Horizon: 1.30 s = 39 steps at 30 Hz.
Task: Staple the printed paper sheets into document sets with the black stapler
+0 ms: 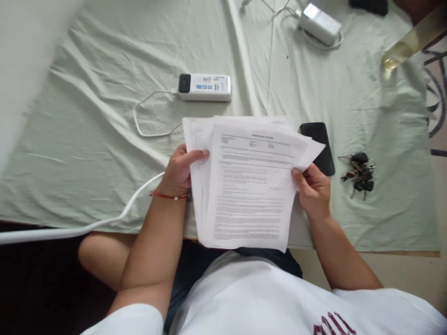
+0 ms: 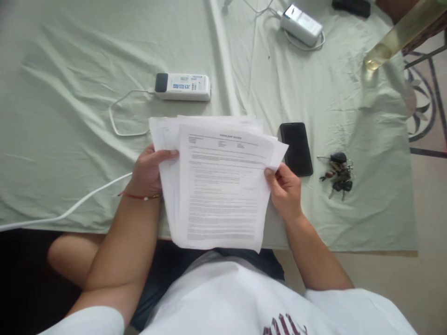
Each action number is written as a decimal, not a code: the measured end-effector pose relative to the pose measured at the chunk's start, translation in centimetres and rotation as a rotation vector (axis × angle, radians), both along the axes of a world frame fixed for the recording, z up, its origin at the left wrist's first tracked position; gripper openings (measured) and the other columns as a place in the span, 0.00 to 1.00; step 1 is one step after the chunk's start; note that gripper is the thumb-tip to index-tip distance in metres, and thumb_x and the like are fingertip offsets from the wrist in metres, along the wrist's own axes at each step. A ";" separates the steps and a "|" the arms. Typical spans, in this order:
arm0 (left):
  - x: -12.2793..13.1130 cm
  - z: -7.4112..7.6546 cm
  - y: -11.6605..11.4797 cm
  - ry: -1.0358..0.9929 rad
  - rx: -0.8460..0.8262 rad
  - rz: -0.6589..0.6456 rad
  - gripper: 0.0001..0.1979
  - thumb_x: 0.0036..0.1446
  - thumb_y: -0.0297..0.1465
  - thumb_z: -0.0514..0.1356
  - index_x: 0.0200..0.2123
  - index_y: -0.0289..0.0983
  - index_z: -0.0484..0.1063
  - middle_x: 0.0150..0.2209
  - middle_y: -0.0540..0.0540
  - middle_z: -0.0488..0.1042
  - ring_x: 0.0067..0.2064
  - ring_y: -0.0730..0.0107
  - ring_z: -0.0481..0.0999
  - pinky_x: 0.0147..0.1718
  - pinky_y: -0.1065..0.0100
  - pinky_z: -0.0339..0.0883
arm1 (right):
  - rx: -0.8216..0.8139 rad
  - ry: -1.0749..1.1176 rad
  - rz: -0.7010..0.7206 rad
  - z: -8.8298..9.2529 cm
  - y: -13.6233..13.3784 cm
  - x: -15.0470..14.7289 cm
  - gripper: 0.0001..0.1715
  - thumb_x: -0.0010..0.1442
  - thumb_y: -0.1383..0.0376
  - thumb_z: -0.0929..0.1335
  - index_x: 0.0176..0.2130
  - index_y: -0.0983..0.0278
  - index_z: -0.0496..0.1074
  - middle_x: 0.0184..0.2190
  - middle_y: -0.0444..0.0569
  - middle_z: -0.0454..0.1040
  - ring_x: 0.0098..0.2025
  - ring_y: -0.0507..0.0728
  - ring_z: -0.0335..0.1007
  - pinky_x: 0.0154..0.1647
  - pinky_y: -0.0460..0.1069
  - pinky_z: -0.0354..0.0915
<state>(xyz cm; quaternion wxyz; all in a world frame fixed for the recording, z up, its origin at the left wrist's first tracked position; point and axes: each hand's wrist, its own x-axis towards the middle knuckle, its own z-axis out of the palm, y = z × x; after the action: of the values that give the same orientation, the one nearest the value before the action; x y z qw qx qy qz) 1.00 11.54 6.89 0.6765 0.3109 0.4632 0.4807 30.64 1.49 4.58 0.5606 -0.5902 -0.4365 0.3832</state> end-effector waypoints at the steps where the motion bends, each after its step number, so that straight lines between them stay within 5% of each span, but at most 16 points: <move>1: -0.2 0.1 0.0 -0.003 0.004 0.005 0.16 0.40 0.30 0.76 0.36 0.33 0.85 0.38 0.38 0.87 0.45 0.42 0.88 0.49 0.51 0.84 | -0.017 -0.035 0.020 -0.1 -0.1 -0.1 0.18 0.64 0.48 0.77 0.44 0.57 0.81 0.38 0.46 0.83 0.39 0.57 0.79 0.39 0.51 0.76; 6: -1.2 0.2 0.2 0.000 0.022 -0.048 0.12 0.45 0.30 0.76 0.36 0.35 0.85 0.38 0.43 0.88 0.50 0.41 0.87 0.53 0.49 0.83 | -0.058 -0.154 0.022 -0.7 -0.5 -0.2 0.20 0.63 0.45 0.77 0.42 0.57 0.79 0.34 0.46 0.80 0.39 0.58 0.80 0.39 0.52 0.77; 11: -1.2 -0.3 -0.1 0.038 0.065 -0.056 0.17 0.46 0.33 0.78 0.40 0.36 0.86 0.41 0.39 0.87 0.49 0.38 0.87 0.49 0.46 0.85 | -0.044 -0.052 -0.040 -0.5 -0.2 0.0 0.18 0.63 0.47 0.78 0.40 0.57 0.78 0.34 0.44 0.81 0.37 0.56 0.79 0.37 0.51 0.77; 18: -0.4 -0.6 -0.2 0.043 0.080 -0.144 0.19 0.47 0.39 0.80 0.41 0.39 0.86 0.41 0.40 0.87 0.52 0.36 0.86 0.48 0.46 0.86 | -0.090 0.103 0.032 -0.4 0.0 0.3 0.20 0.60 0.54 0.81 0.49 0.57 0.83 0.45 0.47 0.87 0.45 0.60 0.84 0.47 0.56 0.81; 25: -0.4 -1.1 0.4 0.035 0.060 -0.147 0.20 0.52 0.47 0.76 0.38 0.37 0.84 0.36 0.40 0.87 0.46 0.40 0.88 0.40 0.52 0.86 | 0.152 0.065 -0.200 0.1 0.7 1.1 0.13 0.59 0.60 0.81 0.44 0.57 0.84 0.41 0.46 0.86 0.48 0.60 0.83 0.58 0.60 0.78; 30: -0.4 -1.1 0.5 0.006 0.065 -0.139 0.21 0.54 0.47 0.75 0.41 0.37 0.84 0.39 0.38 0.87 0.51 0.36 0.87 0.47 0.48 0.86 | 0.220 0.067 -0.225 0.2 1.6 1.6 0.14 0.56 0.58 0.81 0.43 0.56 0.83 0.40 0.47 0.85 0.49 0.62 0.83 0.60 0.63 0.78; 35: 0.1 -1.3 0.3 -0.009 0.089 -0.089 0.26 0.57 0.54 0.73 0.44 0.37 0.83 0.41 0.38 0.87 0.55 0.39 0.86 0.50 0.49 0.85 | 0.145 0.069 -0.206 -0.4 1.3 1.4 0.16 0.58 0.56 0.81 0.44 0.58 0.83 0.41 0.47 0.86 0.45 0.61 0.83 0.52 0.60 0.80; 39: 0.2 -1.0 -0.2 -0.006 0.133 -0.177 0.28 0.53 0.55 0.75 0.44 0.37 0.84 0.42 0.38 0.87 0.55 0.39 0.86 0.50 0.51 0.84 | 0.007 0.011 -0.106 -0.9 0.4 0.1 0.17 0.61 0.52 0.80 0.46 0.57 0.82 0.40 0.46 0.86 0.37 0.57 0.81 0.39 0.53 0.79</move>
<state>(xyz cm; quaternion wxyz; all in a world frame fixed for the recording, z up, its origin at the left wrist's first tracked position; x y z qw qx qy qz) 1.23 11.38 5.87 0.6954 0.3933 0.3992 0.4499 30.71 1.93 3.67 0.5846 -0.6083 -0.4029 0.3547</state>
